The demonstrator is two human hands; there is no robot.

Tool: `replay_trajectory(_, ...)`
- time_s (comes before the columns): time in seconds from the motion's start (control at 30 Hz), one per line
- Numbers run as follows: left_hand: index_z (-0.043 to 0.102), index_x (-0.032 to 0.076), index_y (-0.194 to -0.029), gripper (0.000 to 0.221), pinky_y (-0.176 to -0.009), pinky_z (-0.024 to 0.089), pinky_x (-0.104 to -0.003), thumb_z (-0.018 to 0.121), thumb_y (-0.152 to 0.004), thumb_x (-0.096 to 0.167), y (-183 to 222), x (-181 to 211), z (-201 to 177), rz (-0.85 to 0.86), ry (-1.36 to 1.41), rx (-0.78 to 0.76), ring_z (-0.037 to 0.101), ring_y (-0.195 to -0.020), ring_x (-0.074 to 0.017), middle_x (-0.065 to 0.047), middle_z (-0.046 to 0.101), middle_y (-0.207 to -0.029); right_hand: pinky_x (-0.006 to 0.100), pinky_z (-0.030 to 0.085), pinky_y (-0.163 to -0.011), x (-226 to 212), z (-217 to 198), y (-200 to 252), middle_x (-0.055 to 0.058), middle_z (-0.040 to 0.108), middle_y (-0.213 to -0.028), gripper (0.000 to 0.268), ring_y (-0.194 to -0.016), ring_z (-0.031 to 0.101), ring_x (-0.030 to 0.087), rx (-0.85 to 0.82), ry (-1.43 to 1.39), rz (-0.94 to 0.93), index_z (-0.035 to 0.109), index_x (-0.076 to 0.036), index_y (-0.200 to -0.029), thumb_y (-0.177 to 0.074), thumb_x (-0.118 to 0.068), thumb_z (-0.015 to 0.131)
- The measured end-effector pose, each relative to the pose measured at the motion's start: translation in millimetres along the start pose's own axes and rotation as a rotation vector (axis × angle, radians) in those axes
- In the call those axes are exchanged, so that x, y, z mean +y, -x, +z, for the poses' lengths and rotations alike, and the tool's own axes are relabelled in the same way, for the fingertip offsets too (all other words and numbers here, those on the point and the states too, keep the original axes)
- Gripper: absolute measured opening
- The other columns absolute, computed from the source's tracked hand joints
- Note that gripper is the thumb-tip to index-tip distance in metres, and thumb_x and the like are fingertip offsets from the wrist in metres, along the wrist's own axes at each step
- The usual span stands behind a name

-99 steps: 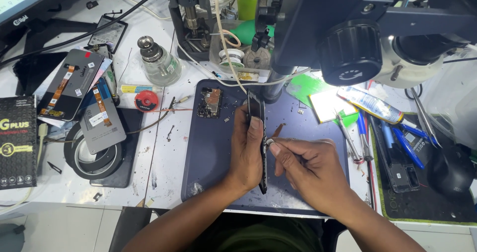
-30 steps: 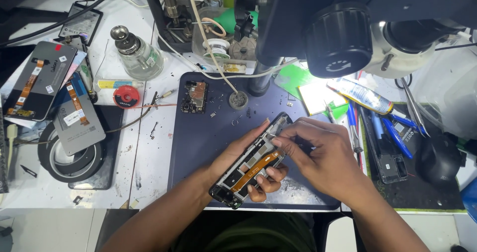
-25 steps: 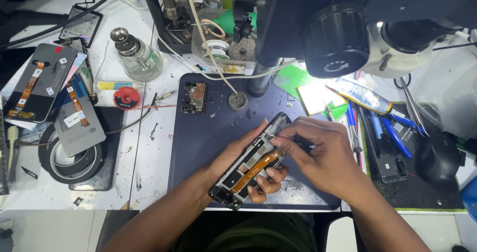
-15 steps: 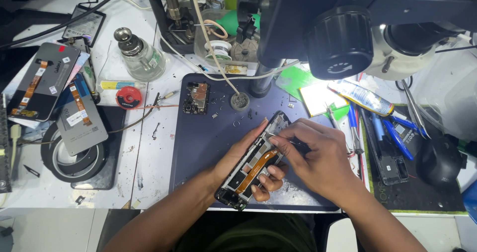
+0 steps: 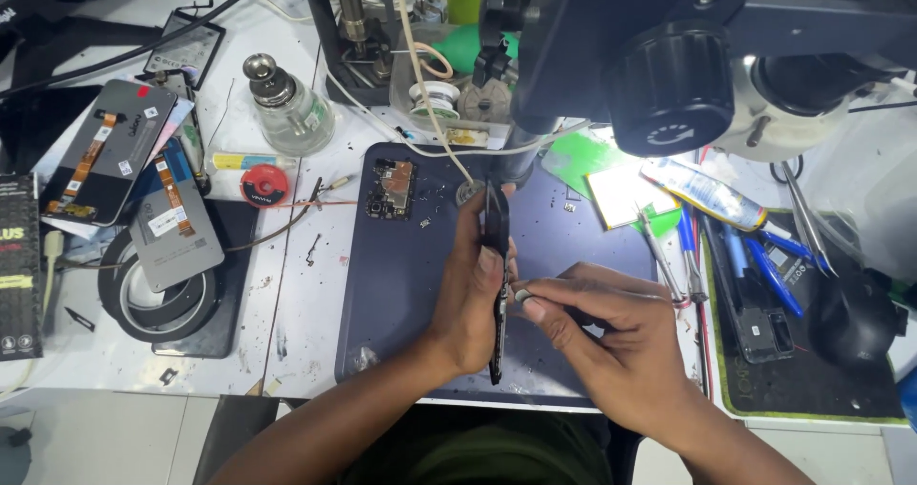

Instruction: Applying adhesive to a mobile phone frame and assembling internal components during a repair process.

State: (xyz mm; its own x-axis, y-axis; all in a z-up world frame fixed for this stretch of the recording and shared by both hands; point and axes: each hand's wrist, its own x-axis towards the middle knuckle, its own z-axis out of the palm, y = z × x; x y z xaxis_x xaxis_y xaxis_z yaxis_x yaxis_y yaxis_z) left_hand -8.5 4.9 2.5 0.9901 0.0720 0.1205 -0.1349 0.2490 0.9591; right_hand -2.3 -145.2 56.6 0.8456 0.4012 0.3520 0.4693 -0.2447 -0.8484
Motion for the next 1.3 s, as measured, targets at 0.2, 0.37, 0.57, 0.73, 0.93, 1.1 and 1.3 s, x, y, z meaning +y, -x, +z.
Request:
replay_trajectory(0.2,0.037,0.007,-0.15,0.09,-0.071,0.043,-0.033,0.033,-0.094,0.076,1.0,3.5,1.2,0.064,-0.138,0.037,0.047,-0.073,-0.0117,0.002,0.047,-0.082,0.024,0.049,-0.061,0.6,5.2,0.9,0.006,0.074,-0.076,0.012,-0.062,0.064,0.013,0.023,0.016,-0.039,0.078,-0.003,-0.1,-0.09,-0.007,0.073)
replay_trajectory(0.37,0.034,0.005,-0.151,0.092,-0.071,0.041,-0.033,0.031,-0.094,0.077,2.4,3.3,2.1,0.081,-0.178,0.048,0.046,-0.072,-0.0116,0.002,0.044,-0.077,0.024,0.051,-0.06,-6.4,5.3,-1.0,0.007,0.075,-0.077,0.011,-0.061,0.065,0.014,0.024,0.031,-0.07,0.078,-0.003,-0.099,-0.09,-0.005,0.072)
replay_trajectory(0.57,0.029,0.002,-0.155,0.097,-0.079,0.047,-0.034,0.03,-0.095,0.078,4.8,-4.3,0.3,0.129,-0.211,0.077,0.052,-0.079,-0.0128,-0.001,0.054,-0.089,0.026,0.047,-0.058,-7.9,8.0,-0.1,0.006,0.071,-0.073,0.012,-0.059,0.058,0.014,0.027,0.042,-0.092,0.077,-0.003,-0.102,-0.091,-0.005,0.071)
replay_trajectory(0.73,0.018,-0.001,-0.158,0.1,-0.108,0.047,-0.041,0.032,-0.097,0.077,7.5,-12.1,0.2,0.171,-0.203,0.084,0.058,-0.132,-0.0273,-0.018,0.054,-0.15,0.025,0.048,-0.057,-13.0,6.3,-2.3,0.004,0.073,-0.072,0.012,-0.059,0.06,0.011,0.021,0.054,-0.043,0.079,-0.004,-0.1,-0.091,-0.007,0.072)
replay_trajectory(0.93,0.032,0.014,-0.155,0.096,-0.061,0.043,-0.027,0.046,-0.087,0.081,1.4,-10.5,-4.9,0.022,0.084,0.009,0.044,-0.072,-0.0074,0.003,0.046,-0.089,0.023,0.053,-0.063,-17.1,-21.7,-2.5,0.003,0.077,-0.079,0.012,-0.066,0.071,0.011,-0.004,0.092,-0.035,0.08,-0.007,-0.097,-0.09,-0.012,0.072)
replay_trajectory(1.1,0.03,0.001,-0.161,0.084,-0.069,0.054,-0.031,0.051,-0.099,0.053,-13.6,-1.0,-30.1,-0.567,1.1,-0.45,0.061,-0.081,-0.0175,-0.012,0.063,-0.104,0.026,0.047,-0.066,-7.5,-65.6,-13.1,0.006,0.056,-0.059,0.015,-0.055,0.051,0.013,0.173,0.12,0.115,0.074,0.002,-0.092,-0.098,-0.008,0.065)
replay_trajectory(1.3,0.07,-0.004,-0.127,0.06,-0.072,0.061,-0.057,0.063,-0.096,0.047,-1.8,-55.6,-63.0,-0.967,0.496,-0.021,0.074,-0.09,-0.0419,-0.028,0.075,-0.108,0.041,0.053,-0.061,70.9,-61.6,7.3,0.014,0.068,-0.057,0.011,-0.056,0.07,0.034,0.021,0.385,0.247,0.079,-0.006,-0.097,-0.092,-0.014,0.073)
